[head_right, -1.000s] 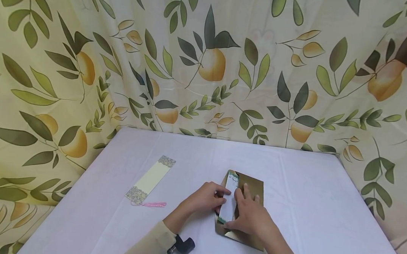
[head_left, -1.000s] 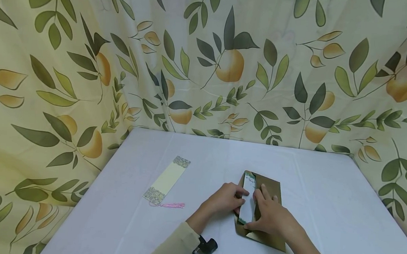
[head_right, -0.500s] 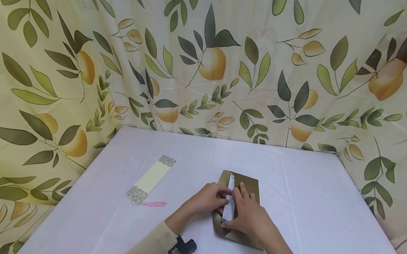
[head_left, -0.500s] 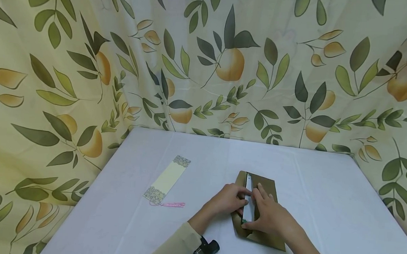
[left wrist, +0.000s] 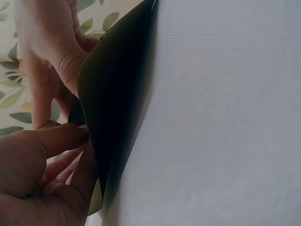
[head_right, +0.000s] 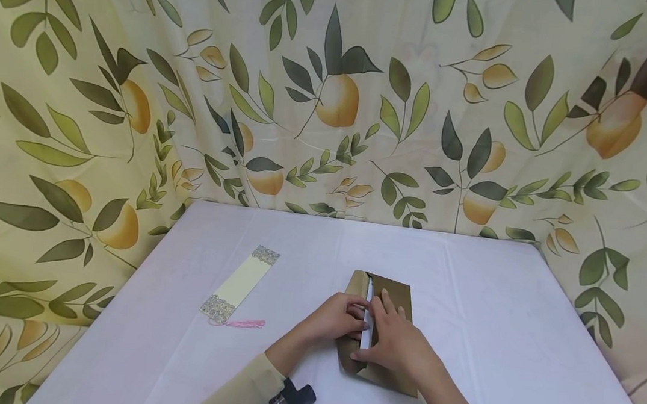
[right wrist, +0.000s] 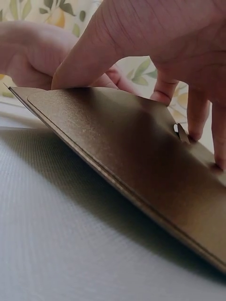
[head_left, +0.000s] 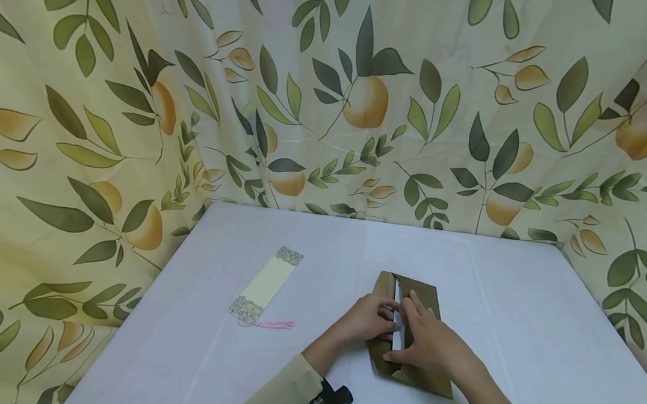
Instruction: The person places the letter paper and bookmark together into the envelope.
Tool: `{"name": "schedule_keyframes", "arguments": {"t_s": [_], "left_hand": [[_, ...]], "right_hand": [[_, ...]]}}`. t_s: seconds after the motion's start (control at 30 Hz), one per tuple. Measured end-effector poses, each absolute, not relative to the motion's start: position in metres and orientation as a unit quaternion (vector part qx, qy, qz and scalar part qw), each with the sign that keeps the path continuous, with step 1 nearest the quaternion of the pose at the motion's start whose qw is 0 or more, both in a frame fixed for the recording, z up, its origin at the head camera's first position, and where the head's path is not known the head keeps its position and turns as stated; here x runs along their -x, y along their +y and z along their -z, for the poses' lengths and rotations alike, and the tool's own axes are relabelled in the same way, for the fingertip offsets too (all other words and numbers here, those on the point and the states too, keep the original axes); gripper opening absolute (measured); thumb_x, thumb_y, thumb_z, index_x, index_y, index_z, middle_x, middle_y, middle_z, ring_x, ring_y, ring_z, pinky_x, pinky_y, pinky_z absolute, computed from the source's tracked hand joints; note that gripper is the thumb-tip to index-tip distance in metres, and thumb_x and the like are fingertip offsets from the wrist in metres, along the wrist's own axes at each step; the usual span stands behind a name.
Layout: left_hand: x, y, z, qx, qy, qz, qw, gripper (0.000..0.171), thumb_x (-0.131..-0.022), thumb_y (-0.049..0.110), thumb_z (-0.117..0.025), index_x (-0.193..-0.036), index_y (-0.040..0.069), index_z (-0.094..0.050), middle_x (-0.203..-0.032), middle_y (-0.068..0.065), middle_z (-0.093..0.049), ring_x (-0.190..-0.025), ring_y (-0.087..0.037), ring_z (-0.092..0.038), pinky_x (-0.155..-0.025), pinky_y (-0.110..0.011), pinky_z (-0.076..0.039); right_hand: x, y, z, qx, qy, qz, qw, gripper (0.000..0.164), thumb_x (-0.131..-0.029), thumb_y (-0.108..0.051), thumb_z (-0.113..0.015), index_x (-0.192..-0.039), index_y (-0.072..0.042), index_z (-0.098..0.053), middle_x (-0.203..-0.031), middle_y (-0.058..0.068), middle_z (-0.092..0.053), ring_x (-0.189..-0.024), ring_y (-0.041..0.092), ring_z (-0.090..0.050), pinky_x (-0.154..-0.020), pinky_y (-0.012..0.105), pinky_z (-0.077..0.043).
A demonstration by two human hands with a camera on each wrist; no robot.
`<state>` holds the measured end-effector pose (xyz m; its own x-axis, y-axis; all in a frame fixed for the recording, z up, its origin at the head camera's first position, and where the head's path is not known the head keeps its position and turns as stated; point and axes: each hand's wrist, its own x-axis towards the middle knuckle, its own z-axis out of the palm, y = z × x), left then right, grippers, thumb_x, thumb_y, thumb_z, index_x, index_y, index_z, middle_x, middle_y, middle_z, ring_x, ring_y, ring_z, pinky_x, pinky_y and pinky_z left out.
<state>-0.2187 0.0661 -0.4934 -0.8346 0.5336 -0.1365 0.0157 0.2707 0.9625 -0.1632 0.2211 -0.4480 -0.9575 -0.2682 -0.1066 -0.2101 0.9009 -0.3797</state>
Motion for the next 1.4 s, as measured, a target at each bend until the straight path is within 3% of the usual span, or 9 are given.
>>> {"name": "schedule_keyframes", "arguments": {"t_s": [0.13, 0.33, 0.63, 0.93, 1.13, 1.4], "left_hand": [[0.218, 0.066, 0.494, -0.182, 0.751, -0.592, 0.231, 0.033, -0.084, -0.004, -0.066, -0.116, 0.006, -0.064, -0.083, 0.001, -0.069, -0.07, -0.009, -0.065, -0.059, -0.024, -0.053], [0.219, 0.065, 0.494, -0.186, 0.746, -0.594, 0.236, 0.032, -0.083, -0.004, -0.066, -0.113, 0.008, -0.062, -0.08, 0.001, -0.069, -0.065, -0.012, -0.066, -0.059, -0.026, -0.053], [0.225, 0.056, 0.488, -0.208, 0.777, -0.546, 0.234, 0.026, -0.084, 0.001, -0.067, -0.107, 0.013, -0.064, -0.075, 0.005, -0.068, -0.058, -0.013, -0.066, -0.062, -0.023, -0.051], [0.231, 0.043, 0.478, -0.234, 0.741, -0.575, 0.254, 0.023, -0.086, -0.004, -0.062, -0.109, 0.001, -0.062, -0.08, -0.007, -0.07, -0.06, -0.019, -0.067, -0.057, -0.029, -0.054], [0.238, 0.035, 0.474, -0.236, 0.733, -0.587, 0.25, 0.021, -0.085, 0.0, -0.066, -0.105, 0.002, -0.064, -0.078, -0.007, -0.069, -0.062, -0.022, -0.067, -0.057, -0.034, -0.055], [0.248, 0.012, 0.462, -0.242, 0.751, -0.567, 0.235, 0.024, -0.085, 0.011, -0.069, -0.109, 0.007, -0.066, -0.089, -0.005, -0.067, -0.073, -0.025, -0.066, -0.064, -0.042, -0.054]], "right_hand": [[0.164, 0.222, 0.449, 0.126, 0.971, 0.185, 0.084, 0.084, -0.059, -0.068, -0.075, -0.114, -0.016, -0.041, -0.149, 0.03, -0.019, -0.117, 0.065, -0.03, -0.07, 0.062, -0.046], [0.164, 0.221, 0.45, 0.121, 0.97, 0.189, 0.09, 0.079, -0.058, -0.069, -0.075, -0.106, -0.017, -0.04, -0.15, 0.028, -0.016, -0.116, 0.066, -0.029, -0.065, 0.058, -0.048], [0.165, 0.222, 0.45, 0.13, 0.97, 0.186, 0.084, 0.087, -0.058, -0.07, -0.074, -0.117, -0.015, -0.04, -0.149, 0.029, -0.02, -0.12, 0.06, -0.033, -0.077, 0.063, -0.045], [0.164, 0.221, 0.448, 0.128, 0.967, 0.198, 0.093, 0.076, -0.059, -0.067, -0.076, -0.103, -0.018, -0.04, -0.149, 0.031, -0.016, -0.118, 0.064, -0.03, -0.073, 0.057, -0.049], [0.164, 0.221, 0.448, 0.124, 0.967, 0.197, 0.098, 0.076, -0.059, -0.067, -0.076, -0.104, -0.017, -0.04, -0.149, 0.031, -0.016, -0.117, 0.065, -0.029, -0.067, 0.055, -0.05], [0.165, 0.22, 0.449, 0.114, 0.972, 0.178, 0.097, 0.082, -0.058, -0.071, -0.074, -0.107, -0.014, -0.042, -0.149, 0.03, -0.019, -0.119, 0.063, -0.029, -0.073, 0.061, -0.047]]}}
